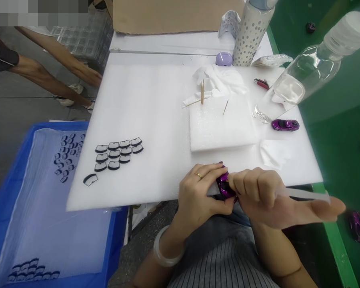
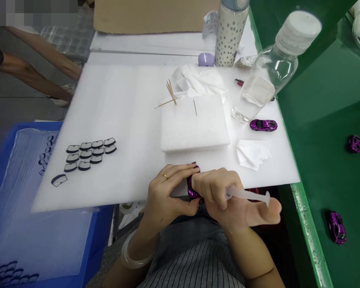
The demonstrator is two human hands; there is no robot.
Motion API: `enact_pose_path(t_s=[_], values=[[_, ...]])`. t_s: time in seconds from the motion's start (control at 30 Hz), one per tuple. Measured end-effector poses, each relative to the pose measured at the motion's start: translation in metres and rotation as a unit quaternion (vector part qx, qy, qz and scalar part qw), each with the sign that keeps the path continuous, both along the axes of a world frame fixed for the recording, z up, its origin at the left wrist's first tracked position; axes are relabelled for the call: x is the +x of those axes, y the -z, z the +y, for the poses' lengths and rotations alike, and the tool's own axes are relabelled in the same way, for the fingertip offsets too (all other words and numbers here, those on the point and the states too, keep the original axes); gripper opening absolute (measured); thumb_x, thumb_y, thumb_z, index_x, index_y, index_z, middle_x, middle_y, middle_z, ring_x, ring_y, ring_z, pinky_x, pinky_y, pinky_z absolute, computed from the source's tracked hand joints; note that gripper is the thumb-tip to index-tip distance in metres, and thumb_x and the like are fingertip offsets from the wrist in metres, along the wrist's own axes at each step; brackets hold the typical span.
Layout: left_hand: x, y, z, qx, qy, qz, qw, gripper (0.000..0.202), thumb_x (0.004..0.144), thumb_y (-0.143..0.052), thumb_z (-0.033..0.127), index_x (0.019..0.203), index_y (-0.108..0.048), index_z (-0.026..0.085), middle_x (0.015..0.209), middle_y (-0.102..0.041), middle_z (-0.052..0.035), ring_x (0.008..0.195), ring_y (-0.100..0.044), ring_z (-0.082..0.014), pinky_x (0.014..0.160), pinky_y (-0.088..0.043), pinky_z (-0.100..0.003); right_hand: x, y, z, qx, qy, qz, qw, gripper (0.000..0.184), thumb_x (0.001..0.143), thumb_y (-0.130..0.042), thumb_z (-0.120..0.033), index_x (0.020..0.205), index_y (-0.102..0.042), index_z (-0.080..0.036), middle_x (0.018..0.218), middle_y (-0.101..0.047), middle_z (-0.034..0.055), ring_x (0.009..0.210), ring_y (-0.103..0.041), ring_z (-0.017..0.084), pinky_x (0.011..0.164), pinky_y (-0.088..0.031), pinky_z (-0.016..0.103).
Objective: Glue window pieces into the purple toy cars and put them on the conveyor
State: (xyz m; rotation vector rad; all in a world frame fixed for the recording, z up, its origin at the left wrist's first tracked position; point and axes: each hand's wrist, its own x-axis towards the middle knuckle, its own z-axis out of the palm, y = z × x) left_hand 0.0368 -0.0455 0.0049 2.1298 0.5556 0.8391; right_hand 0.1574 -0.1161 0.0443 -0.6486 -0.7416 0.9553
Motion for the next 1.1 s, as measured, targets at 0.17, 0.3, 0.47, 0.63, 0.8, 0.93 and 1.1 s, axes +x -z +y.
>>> enact_pose_path(t_s=[0.17, 0.3, 0.47, 0.63, 0.8, 0.93, 1.1], values=[[0.001, 0.001, -0.001, 0.009, -0.003, -0.003, 1.000, 0.044, 0.066, -0.076, 0.028, 0.106, -0.071, 0.012, 0.107, -0.073, -0.0109, 0.093, -0.067, -0.0259, 0.080, -0.060, -0.042, 0.007, 0.003, -0.012, 0.065, 0.041, -0.046, 0.996, 0.052, 0.093, -0.052, -0.035, 0.053, -0.022, -0.018, 0.041, -0.012, -0.0050, 0.040, -0.017, 0.010, 0.047, -0.023, 0.030], [0.001, 0.002, 0.000, 0.014, -0.004, -0.011, 1.000, 0.046, 0.065, -0.079, 0.030, 0.107, -0.070, 0.011, 0.107, -0.073, -0.0112, 0.093, -0.067, -0.0257, 0.078, -0.060, -0.041, 0.028, 0.011, -0.020, 0.015, 0.171, -0.207, 0.963, 0.046, 0.091, -0.053, -0.044, 0.057, -0.033, -0.020, 0.048, -0.024, -0.0030, 0.047, -0.026, 0.012, 0.053, -0.028, 0.033], [0.001, 0.004, 0.000, 0.018, -0.006, -0.014, 1.000, 0.046, 0.066, -0.080, 0.031, 0.107, -0.069, 0.014, 0.107, -0.073, -0.0100, 0.093, -0.067, -0.0256, 0.078, -0.060, -0.042, 0.029, 0.012, -0.018, -0.084, 0.123, -0.242, 0.959, 0.053, 0.088, -0.049, -0.063, 0.059, -0.038, -0.021, 0.051, -0.031, -0.0021, 0.047, -0.030, 0.012, 0.049, -0.024, 0.031], [0.001, 0.001, -0.001, 0.008, -0.006, -0.001, 1.000, 0.043, 0.067, -0.078, 0.030, 0.106, -0.070, 0.015, 0.108, -0.073, -0.0093, 0.094, -0.067, -0.0257, 0.080, -0.059, -0.042, 0.009, 0.011, -0.014, 0.024, 0.072, -0.145, 0.987, 0.056, 0.088, -0.050, -0.059, 0.058, -0.021, -0.021, 0.045, -0.010, -0.0060, 0.042, -0.016, 0.010, 0.047, -0.023, 0.029], [0.001, 0.001, -0.001, 0.003, -0.005, -0.006, 1.000, 0.043, 0.065, -0.078, 0.028, 0.105, -0.071, 0.015, 0.107, -0.073, -0.0094, 0.094, -0.067, -0.0253, 0.081, -0.059, -0.042, 0.004, 0.015, -0.009, -0.013, 0.064, -0.142, 0.988, 0.061, 0.080, -0.064, -0.052, 0.055, -0.017, -0.021, 0.046, -0.008, -0.0068, 0.044, -0.016, 0.008, 0.048, -0.024, 0.028], [0.002, 0.002, -0.002, 0.004, -0.006, -0.005, 1.000, 0.043, 0.065, -0.078, 0.028, 0.105, -0.071, 0.014, 0.107, -0.073, -0.0099, 0.094, -0.067, -0.0256, 0.081, -0.059, -0.042, 0.004, 0.013, -0.007, 0.024, 0.029, -0.066, 0.997, 0.055, 0.084, -0.061, -0.044, 0.053, -0.023, -0.020, 0.045, -0.014, -0.0065, 0.043, -0.018, 0.008, 0.048, -0.023, 0.027], [0.001, 0.002, -0.001, 0.003, -0.005, -0.005, 1.000, 0.043, 0.065, -0.077, 0.028, 0.104, -0.072, 0.012, 0.106, -0.073, -0.0106, 0.094, -0.067, -0.0254, 0.081, -0.059, -0.042, 0.003, 0.012, -0.007, 0.036, -0.008, -0.005, 0.999, 0.052, 0.087, -0.058, -0.040, 0.052, -0.025, -0.019, 0.044, -0.017, -0.0057, 0.044, -0.019, 0.008, 0.050, -0.022, 0.027]])
